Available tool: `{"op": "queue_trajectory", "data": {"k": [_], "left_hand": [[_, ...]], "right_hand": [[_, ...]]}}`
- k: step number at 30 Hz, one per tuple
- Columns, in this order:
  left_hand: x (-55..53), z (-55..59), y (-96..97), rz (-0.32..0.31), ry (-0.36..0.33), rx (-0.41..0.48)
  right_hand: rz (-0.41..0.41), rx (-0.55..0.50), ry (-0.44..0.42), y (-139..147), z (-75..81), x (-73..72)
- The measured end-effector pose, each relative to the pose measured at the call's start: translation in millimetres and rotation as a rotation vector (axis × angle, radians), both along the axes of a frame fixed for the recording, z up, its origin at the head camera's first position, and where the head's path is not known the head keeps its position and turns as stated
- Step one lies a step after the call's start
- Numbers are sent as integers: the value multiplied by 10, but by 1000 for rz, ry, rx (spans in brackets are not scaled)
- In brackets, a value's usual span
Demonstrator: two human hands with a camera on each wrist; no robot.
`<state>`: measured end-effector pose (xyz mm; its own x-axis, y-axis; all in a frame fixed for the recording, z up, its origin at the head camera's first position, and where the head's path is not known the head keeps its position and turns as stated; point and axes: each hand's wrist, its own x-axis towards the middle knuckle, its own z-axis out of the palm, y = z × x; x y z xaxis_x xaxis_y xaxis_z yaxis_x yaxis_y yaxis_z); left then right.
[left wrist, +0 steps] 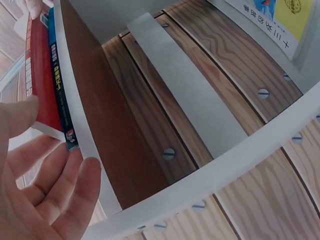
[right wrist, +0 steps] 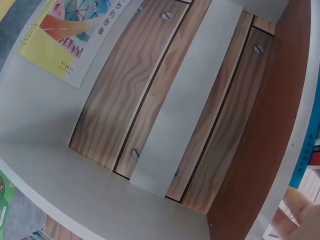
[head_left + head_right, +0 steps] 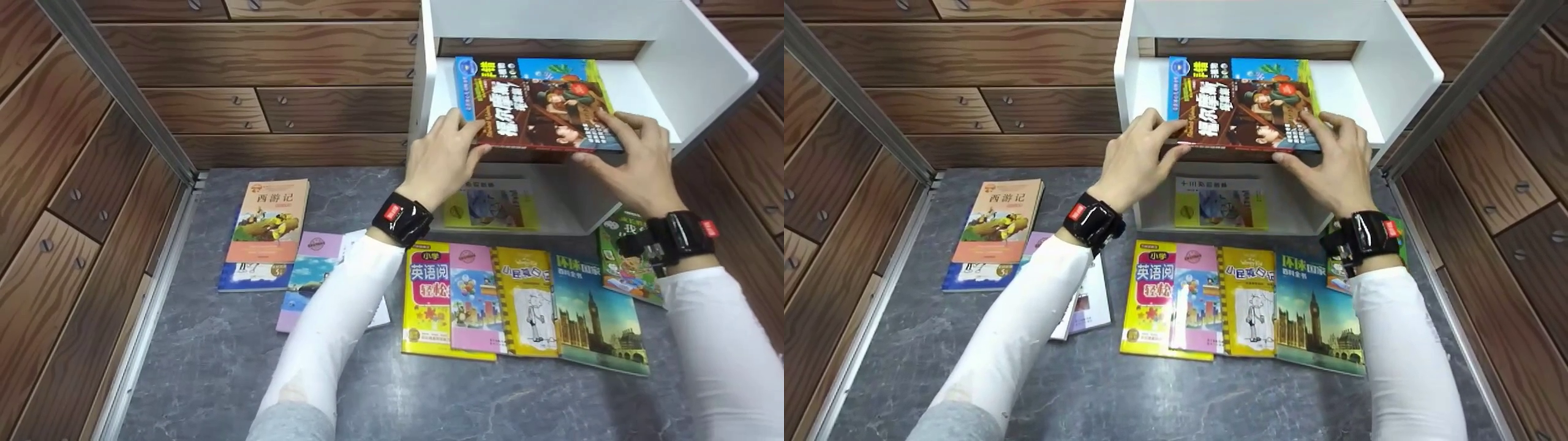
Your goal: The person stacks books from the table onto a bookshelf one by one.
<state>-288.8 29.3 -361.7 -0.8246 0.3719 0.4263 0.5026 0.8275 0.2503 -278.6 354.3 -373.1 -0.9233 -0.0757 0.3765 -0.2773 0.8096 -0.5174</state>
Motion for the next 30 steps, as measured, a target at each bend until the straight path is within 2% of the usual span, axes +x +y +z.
{"op": "queue_trajectory", "data": {"k": [7,12,23,30], "left_hand": [[-27,-12,14,32,43,10],[-56,-13,20,49,62,20],[-72,8,72,80,49,44],[-88,-5,107,93,57,36]], "right_hand": [[23,-34,-32,36,-14,16],[20,-60,18,48,-43,-4],[-103,-8,130,-87,-61,-83],[-154,11,119,-133,-59,-90]]}}
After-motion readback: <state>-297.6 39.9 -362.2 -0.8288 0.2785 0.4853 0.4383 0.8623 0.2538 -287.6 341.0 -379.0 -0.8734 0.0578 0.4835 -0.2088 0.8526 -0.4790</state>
